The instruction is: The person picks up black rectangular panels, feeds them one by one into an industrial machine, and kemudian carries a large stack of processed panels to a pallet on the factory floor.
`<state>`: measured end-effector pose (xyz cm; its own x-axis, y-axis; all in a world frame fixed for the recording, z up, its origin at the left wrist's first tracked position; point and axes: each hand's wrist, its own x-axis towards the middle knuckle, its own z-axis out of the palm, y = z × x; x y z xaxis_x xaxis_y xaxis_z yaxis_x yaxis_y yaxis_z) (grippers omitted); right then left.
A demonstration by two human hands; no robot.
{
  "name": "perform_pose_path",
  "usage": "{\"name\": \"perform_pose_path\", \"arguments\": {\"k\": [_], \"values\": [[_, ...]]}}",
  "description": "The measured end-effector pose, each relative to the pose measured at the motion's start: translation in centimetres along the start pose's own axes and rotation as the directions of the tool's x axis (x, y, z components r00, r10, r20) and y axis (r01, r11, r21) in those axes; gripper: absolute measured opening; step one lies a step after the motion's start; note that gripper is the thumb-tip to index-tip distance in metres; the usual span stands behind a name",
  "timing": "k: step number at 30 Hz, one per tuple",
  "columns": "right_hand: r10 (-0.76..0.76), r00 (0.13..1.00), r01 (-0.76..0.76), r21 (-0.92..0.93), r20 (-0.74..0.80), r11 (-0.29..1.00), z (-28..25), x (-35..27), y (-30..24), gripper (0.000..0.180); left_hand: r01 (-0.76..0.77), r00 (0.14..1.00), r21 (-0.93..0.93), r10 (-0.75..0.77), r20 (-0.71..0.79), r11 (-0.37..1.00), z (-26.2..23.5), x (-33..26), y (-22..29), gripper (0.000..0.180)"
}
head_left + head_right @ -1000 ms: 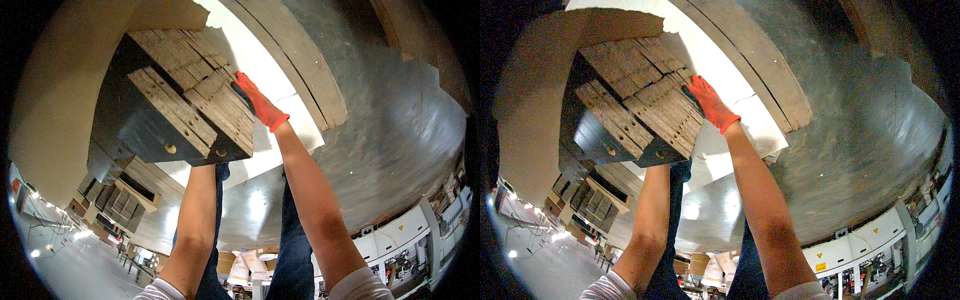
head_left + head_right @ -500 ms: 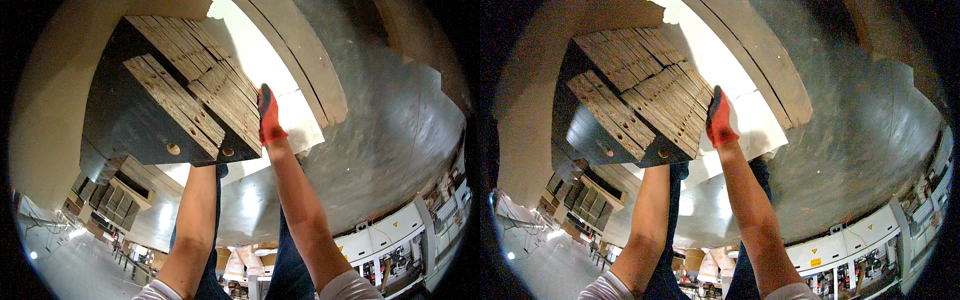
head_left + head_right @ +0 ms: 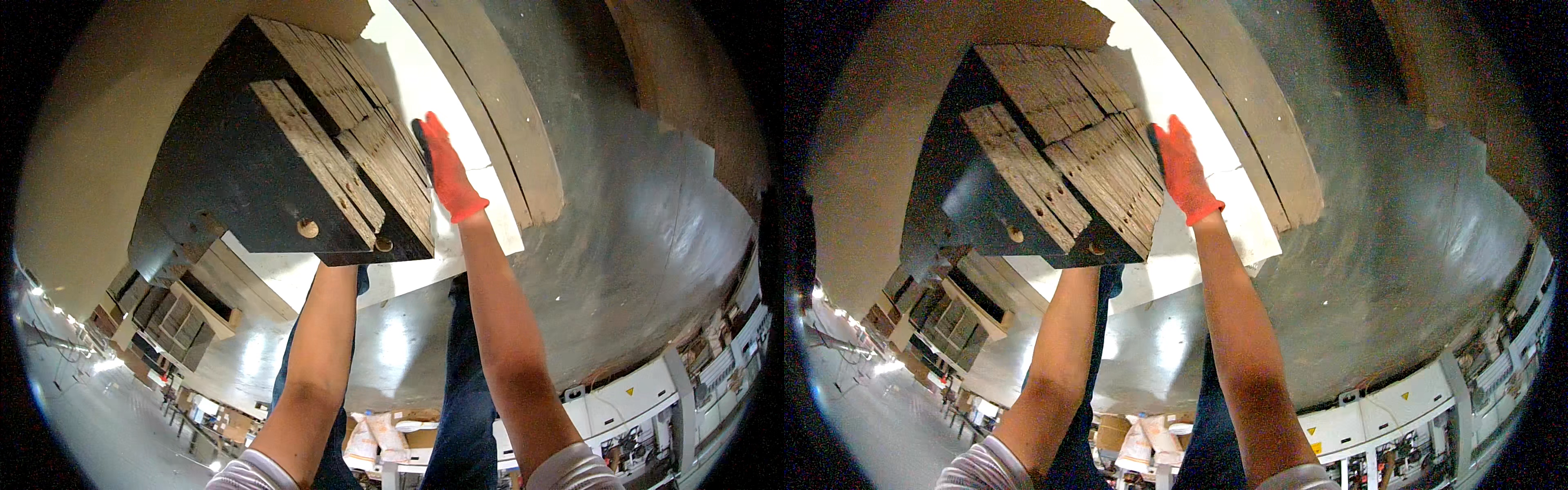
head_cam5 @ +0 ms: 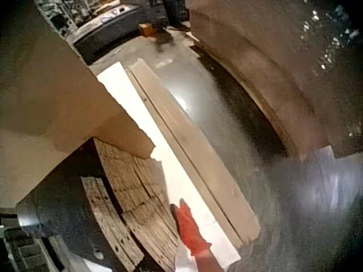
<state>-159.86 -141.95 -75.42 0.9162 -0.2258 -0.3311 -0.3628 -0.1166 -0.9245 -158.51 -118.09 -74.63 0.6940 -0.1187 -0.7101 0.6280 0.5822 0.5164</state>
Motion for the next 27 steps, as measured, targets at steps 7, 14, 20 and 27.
{"name": "perform_pose_path", "arguments": {"k": [7, 14, 20, 27], "values": [[0.162, 0.937, -0.282, 0.396, 0.309, 0.874, 1.6, 3.7, 0.3, 0.066, -0.015, 1.000, -0.039, 0.016, 0.011, 0.999, 0.2, 1.5, -0.9, 0.074], [0.257, 0.928, -0.366, 0.524, 0.271, 0.769, 0.8, 3.4, -0.5, 0.062, -0.005, 0.999, -0.089, 0.010, 0.053, 0.996, 0.1, 2.1, -1.7, 0.076], [0.327, 0.944, -0.324, 0.325, 0.046, 0.889, -1.6, -3.3, 7.0, 0.040, 0.028, 0.986, -0.117, -0.008, 0.168, 0.993, -3.5, 0.2, -0.7, 0.078], [0.177, 0.933, 0.137, -0.763, 0.315, 0.632, -2.5, -18.8, 4.7, 0.055, 0.106, 0.986, 0.156, -0.084, -0.142, 0.982, -2.3, -10.6, 4.2, 0.082]]}}
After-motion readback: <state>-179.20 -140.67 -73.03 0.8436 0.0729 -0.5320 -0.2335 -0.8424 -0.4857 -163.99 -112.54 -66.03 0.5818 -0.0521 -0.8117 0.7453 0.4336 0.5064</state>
